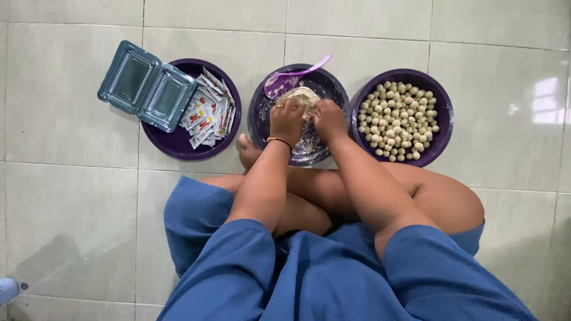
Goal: Rolling small pieces of dough into uniform balls and placing them into a bowl.
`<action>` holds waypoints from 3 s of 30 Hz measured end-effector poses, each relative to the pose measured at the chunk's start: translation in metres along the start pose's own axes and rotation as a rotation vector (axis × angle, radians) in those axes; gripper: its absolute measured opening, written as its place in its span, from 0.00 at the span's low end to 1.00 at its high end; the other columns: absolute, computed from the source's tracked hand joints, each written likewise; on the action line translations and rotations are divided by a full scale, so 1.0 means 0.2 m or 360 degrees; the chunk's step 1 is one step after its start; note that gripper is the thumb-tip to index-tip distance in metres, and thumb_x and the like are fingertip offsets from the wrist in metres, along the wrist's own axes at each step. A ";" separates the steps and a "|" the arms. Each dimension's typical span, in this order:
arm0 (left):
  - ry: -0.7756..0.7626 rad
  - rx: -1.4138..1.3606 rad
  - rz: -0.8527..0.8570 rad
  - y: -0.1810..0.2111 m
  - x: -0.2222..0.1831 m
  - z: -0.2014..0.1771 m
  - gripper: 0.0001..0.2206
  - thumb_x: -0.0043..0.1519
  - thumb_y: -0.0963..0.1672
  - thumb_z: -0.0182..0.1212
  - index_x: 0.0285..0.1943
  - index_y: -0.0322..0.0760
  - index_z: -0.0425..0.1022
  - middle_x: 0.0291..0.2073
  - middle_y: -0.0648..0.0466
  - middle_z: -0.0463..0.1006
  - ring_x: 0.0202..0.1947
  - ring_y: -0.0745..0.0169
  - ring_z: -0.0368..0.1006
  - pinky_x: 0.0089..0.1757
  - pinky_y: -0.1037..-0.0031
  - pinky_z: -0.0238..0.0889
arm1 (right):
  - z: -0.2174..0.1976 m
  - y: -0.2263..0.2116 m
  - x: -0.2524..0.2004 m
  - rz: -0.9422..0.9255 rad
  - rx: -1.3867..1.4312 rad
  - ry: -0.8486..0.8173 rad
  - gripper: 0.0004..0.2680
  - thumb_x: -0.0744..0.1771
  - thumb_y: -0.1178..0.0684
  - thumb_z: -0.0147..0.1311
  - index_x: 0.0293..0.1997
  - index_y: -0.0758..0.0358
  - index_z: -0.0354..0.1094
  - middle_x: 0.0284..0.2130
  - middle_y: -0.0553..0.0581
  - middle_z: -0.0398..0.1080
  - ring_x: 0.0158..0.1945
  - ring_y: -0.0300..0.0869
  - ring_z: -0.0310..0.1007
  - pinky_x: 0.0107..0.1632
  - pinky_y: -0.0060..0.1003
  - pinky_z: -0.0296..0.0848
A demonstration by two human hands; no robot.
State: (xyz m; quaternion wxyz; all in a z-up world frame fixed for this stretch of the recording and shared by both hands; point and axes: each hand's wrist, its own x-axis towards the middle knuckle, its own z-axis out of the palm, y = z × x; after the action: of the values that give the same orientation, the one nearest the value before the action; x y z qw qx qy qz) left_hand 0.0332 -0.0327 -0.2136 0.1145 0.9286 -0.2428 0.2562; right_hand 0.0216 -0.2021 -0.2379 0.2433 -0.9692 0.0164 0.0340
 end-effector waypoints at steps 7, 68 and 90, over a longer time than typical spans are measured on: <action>-0.0224 -0.0101 -0.0532 -0.03 0.11 -0.11 0.20 0.58 0.52 0.63 0.58 0.51 0.71 0.47 0.57 0.66 0.52 0.51 0.67 0.42 0.62 0.66 | -0.07 -0.04 0.10 -0.0482 0.0044 0.0240 0.22 0.69 0.48 0.56 0.72 0.62 0.58 0.59 0.69 0.66 0.67 0.60 0.62 0.69 0.52 0.59; -0.0545 -0.1329 -0.0434 0.11 0.28 -0.61 0.13 0.69 0.41 0.50 0.58 0.33 0.77 0.50 0.33 0.77 0.55 0.33 0.70 0.57 0.54 0.65 | -0.82 -0.49 -0.14 0.0173 0.1585 -0.0046 0.14 0.63 0.58 0.70 0.52 0.66 0.76 0.40 0.65 0.78 0.45 0.48 0.80 0.47 0.41 0.80; -0.0399 -0.2209 -0.1605 0.43 -0.10 -1.20 0.07 0.61 0.42 0.68 0.44 0.33 0.84 0.29 0.48 0.84 0.31 0.67 0.79 0.36 0.76 0.75 | -0.84 -0.55 -0.90 0.0044 0.1822 0.0119 0.05 0.64 0.70 0.54 0.40 0.72 0.71 0.30 0.65 0.68 0.22 0.47 0.75 0.29 0.40 0.78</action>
State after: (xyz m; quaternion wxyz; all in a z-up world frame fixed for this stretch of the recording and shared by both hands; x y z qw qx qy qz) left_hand -0.1271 -0.0182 -0.0152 0.7276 0.6670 0.0855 -0.1355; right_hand -0.1436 -0.1815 -0.0244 0.7282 -0.6832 0.0534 -0.0113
